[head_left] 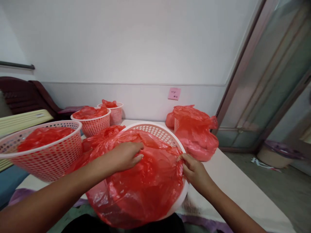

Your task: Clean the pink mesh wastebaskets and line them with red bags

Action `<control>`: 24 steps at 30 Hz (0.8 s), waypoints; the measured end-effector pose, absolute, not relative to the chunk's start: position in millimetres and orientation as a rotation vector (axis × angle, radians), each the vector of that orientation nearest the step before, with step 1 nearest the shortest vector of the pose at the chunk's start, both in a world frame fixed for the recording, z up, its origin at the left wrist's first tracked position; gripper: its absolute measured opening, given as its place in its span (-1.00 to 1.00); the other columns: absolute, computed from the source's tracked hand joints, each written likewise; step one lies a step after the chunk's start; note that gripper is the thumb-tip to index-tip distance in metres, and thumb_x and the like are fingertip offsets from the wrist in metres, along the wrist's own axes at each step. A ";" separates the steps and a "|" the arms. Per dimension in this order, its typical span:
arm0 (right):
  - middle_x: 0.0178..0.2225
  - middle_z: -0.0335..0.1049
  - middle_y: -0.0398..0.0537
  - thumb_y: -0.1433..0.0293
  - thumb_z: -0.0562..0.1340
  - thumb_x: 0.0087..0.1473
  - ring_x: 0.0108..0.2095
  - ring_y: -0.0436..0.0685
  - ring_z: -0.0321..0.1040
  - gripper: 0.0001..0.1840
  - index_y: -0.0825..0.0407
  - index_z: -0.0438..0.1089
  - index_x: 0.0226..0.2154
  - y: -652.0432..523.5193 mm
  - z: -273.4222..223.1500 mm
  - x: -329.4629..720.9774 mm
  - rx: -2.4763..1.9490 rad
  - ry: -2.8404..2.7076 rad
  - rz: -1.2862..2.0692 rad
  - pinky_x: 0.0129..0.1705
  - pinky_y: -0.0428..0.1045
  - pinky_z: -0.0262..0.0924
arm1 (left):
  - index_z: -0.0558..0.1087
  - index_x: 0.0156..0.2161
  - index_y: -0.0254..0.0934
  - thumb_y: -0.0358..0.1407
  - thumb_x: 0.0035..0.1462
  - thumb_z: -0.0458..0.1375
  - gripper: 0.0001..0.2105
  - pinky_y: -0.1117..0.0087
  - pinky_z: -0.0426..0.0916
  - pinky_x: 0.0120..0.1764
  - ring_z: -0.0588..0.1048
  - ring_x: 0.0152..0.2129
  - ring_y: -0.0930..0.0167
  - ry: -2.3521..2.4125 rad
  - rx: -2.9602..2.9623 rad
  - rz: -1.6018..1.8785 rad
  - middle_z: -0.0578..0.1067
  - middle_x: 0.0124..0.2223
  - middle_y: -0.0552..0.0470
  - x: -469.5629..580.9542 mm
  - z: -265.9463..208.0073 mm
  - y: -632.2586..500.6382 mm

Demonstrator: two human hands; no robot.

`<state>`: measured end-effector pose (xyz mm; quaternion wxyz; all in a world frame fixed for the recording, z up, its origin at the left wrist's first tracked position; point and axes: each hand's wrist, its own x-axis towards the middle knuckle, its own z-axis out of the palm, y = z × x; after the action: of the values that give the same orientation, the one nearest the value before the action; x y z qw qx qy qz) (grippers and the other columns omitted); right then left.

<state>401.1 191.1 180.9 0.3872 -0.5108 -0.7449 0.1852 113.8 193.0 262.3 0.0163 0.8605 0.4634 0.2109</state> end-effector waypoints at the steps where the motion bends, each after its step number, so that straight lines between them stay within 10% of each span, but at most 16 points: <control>1: -0.41 0.35 -0.08 0.41 0.00 -0.02 -0.37 0.14 0.31 -0.82 0.00 0.30 -0.40 191.6 179.6 403.8 -1.295 -1.885 0.489 -0.28 0.04 0.15 | 0.46 -0.23 -0.23 -0.28 0.17 0.13 -0.89 0.25 0.41 -0.26 0.52 -0.35 0.32 1.460 2.702 0.699 0.55 -0.29 0.03 104.4 267.1 184.0; 9: -0.42 0.36 -0.13 0.42 0.02 -0.04 -0.37 0.11 0.32 -0.80 -0.01 0.33 -0.38 181.6 170.8 406.4 -1.263 -1.861 0.472 -0.32 -0.01 0.17 | 0.19 0.20 -0.38 -0.04 0.10 0.17 -0.35 0.02 0.18 0.15 0.29 0.13 0.07 1.946 2.246 1.234 0.32 0.16 -0.29 37.0 250.0 159.0; 16: -0.27 0.45 -0.04 0.33 0.07 0.00 -0.29 0.17 0.42 -0.70 -0.02 0.43 -0.24 173.2 184.6 417.3 -1.342 -1.831 0.506 -0.28 0.05 0.30 | 0.33 -0.20 -0.20 -0.10 0.17 0.07 -0.78 0.31 0.29 -0.36 0.43 -0.50 0.35 1.746 1.874 1.033 0.42 -0.41 0.16 59.6 232.6 142.7; 21: -0.08 0.40 0.06 0.43 0.10 0.11 -0.04 0.25 0.35 -0.70 -0.10 0.40 -0.12 130.4 227.1 404.2 -1.178 -1.813 -0.146 -0.01 0.18 0.23 | 0.27 -0.21 -0.17 -0.17 0.19 0.03 -0.86 0.33 0.25 -0.33 0.39 -0.48 0.38 1.692 1.830 1.128 0.40 -0.39 0.18 83.8 227.9 125.8; 24: -0.22 0.45 -0.03 0.52 0.04 0.15 -0.21 0.13 0.41 -0.66 -0.12 0.38 -0.12 107.3 238.7 358.0 -0.978 -2.185 0.140 -0.19 0.01 0.29 | 0.25 -0.19 -0.17 -0.18 0.21 0.01 -0.86 0.31 0.28 -0.24 0.44 -0.38 0.33 1.643 1.808 1.158 0.44 -0.32 0.13 93.4 224.4 119.7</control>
<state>358.0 107.3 238.7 0.3631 -0.3801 -0.8490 0.0545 93.4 119.7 224.4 0.2173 0.6528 0.5932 0.4180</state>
